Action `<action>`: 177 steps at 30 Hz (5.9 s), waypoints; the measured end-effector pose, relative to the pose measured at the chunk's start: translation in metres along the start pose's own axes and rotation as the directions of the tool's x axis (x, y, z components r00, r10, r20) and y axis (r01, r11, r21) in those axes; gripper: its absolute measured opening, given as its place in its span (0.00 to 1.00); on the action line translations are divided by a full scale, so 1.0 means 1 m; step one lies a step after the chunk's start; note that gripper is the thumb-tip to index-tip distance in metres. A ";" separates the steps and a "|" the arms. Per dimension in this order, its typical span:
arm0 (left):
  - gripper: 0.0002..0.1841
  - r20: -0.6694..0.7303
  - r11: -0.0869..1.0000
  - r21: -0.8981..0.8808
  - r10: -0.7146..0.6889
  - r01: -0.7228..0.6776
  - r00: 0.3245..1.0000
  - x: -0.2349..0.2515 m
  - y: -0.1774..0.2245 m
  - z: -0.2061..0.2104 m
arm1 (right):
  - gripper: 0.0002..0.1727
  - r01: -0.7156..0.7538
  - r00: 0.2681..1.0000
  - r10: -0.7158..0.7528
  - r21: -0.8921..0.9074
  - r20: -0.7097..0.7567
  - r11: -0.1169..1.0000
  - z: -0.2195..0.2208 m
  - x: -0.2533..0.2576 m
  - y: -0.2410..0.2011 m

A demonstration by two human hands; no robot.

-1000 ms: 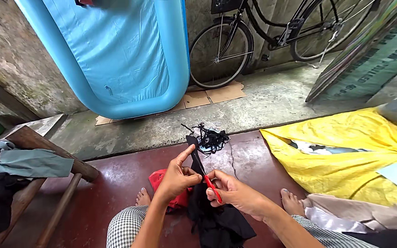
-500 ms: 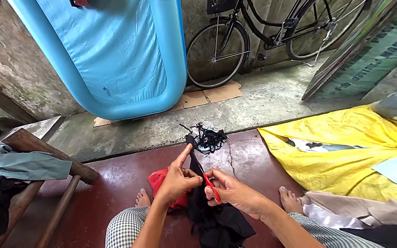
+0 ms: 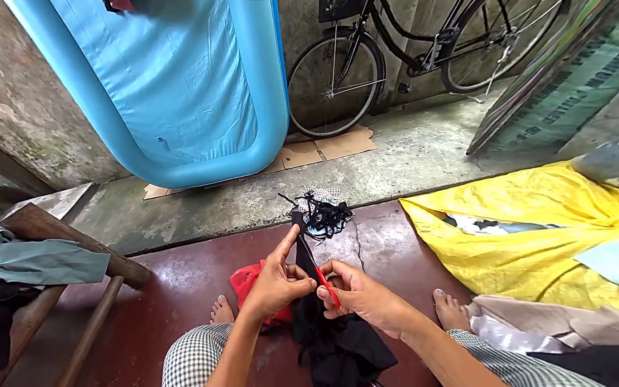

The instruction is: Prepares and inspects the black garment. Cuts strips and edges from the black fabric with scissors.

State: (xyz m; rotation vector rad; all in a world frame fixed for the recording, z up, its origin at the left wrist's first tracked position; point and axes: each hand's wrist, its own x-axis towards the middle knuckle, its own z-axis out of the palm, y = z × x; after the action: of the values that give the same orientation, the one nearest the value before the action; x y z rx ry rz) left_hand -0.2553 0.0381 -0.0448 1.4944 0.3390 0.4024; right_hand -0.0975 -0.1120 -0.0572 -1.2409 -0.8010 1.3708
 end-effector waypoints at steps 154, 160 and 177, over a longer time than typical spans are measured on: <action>0.25 -0.149 0.927 0.329 0.238 -0.179 0.960 -0.007 -0.007 0.036 | 0.15 0.025 0.995 -0.037 -0.135 -0.089 0.990 -0.016 -0.020 -0.014; 0.19 -0.003 0.881 0.439 0.197 -0.176 0.980 -0.008 -0.014 0.039 | 0.12 0.087 0.973 -0.086 -0.006 -0.213 0.996 -0.016 -0.033 -0.032; 0.21 0.017 0.443 0.879 0.344 -0.178 0.939 0.252 0.152 0.005 | 0.20 0.045 0.684 -0.431 -0.556 -0.588 0.830 -0.082 -0.060 -0.074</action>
State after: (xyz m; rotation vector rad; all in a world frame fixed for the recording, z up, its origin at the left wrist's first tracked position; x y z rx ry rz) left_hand -0.0368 0.1541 0.1149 2.5816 0.4833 0.6642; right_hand -0.0057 -0.1684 0.0080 -1.8218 -0.7503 0.3640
